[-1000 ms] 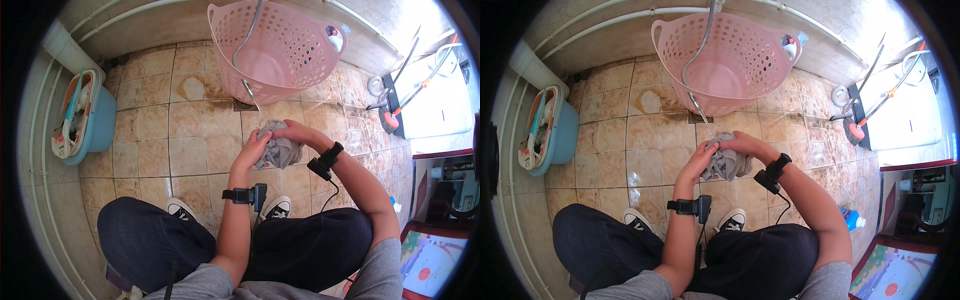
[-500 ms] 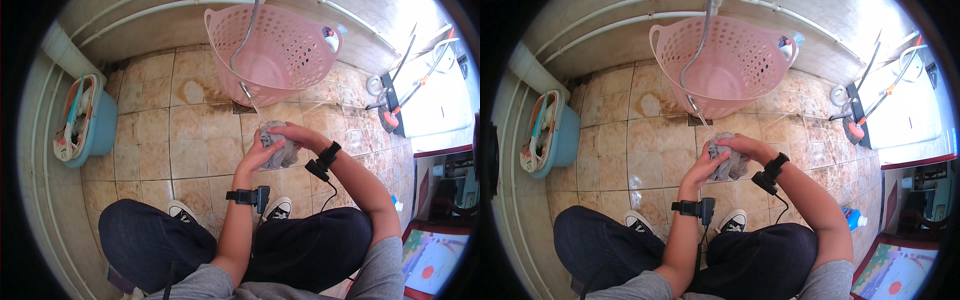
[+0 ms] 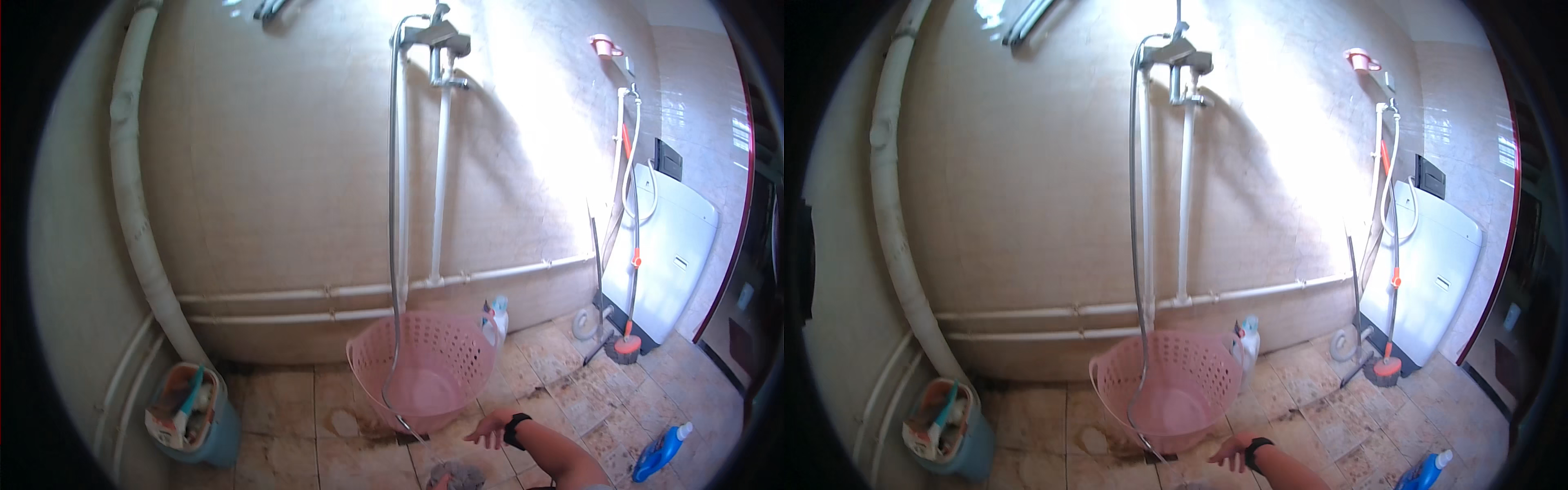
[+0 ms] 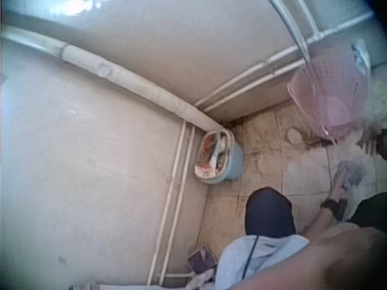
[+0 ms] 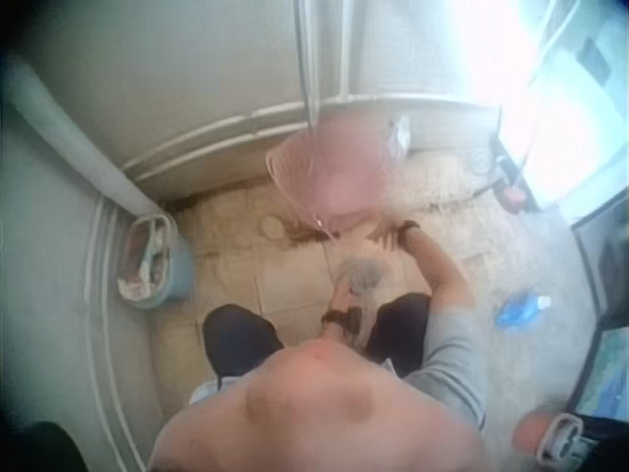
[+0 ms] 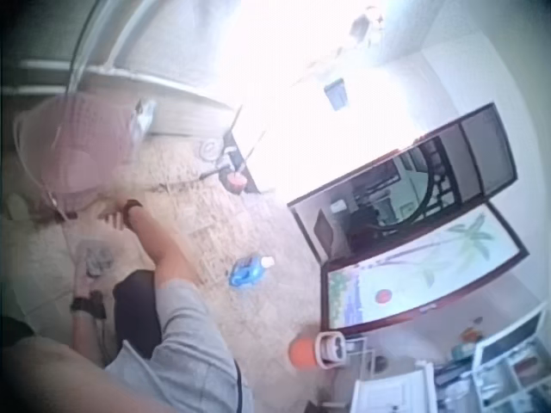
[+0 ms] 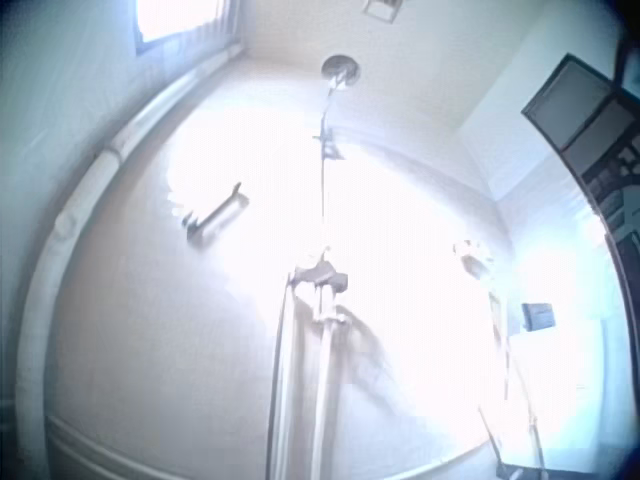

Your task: The person assembles a pink plastic shelf by hand, rinses a cup at a sink, and wets a cloth under a shower tap.

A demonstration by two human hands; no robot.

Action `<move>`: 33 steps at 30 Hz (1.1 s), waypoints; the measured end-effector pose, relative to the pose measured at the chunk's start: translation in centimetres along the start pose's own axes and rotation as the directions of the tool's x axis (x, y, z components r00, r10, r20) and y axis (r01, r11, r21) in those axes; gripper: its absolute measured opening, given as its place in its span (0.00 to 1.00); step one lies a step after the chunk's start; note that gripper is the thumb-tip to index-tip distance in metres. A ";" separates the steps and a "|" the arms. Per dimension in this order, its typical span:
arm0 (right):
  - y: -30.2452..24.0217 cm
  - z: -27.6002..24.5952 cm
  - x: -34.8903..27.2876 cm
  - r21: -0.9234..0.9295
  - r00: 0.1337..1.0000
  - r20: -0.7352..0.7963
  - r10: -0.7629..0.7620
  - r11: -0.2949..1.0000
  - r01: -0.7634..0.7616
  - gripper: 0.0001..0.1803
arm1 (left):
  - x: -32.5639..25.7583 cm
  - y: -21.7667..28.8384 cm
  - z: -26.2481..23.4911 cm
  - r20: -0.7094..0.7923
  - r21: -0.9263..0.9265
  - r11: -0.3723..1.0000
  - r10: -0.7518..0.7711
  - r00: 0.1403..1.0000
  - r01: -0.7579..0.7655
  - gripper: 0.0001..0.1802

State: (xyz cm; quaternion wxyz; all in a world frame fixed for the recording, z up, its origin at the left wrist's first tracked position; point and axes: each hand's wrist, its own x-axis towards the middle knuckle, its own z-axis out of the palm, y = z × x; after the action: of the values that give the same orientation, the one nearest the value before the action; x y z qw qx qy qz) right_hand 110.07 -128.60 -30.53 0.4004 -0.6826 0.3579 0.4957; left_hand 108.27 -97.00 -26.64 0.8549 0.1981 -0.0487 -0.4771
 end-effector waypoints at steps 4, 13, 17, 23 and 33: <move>-2.6 -6.3 -13.5 0.081 0.979 -0.101 -0.176 0.979 0.185 0.32 | 2.3 -5.4 -12.1 -0.632 -0.030 0.996 -0.081 0.770 0.080 0.07; -17.7 -23.8 -47.5 -0.355 0.122 -0.888 -0.443 0.830 0.430 0.15 | 9.7 1.9 -14.0 -0.750 0.118 0.962 0.249 0.613 -0.247 0.13; -26.3 -26.3 -57.0 -0.435 -0.268 -0.893 -0.361 0.543 0.718 0.18 | 10.1 4.0 -14.3 -0.814 0.155 0.930 0.312 0.490 -0.334 0.17; -35.5 -26.1 -65.0 -0.396 -0.248 -0.862 -0.442 0.283 0.874 0.36 | 11.4 4.8 -14.1 -0.867 0.185 0.912 0.327 0.377 -0.365 0.21; -37.8 -30.1 -66.9 -0.147 -0.220 -0.875 -0.430 -0.197 0.969 0.04 | 12.8 6.4 -14.6 -0.892 0.276 0.870 0.390 0.227 -0.409 0.29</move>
State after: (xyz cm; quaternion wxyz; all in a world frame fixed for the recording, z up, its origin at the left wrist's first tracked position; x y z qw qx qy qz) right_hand 138.43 -133.60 46.85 0.6552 -0.6357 0.0433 -0.4059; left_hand 124.25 -100.49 -38.97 0.8206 0.4060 0.3998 -0.0438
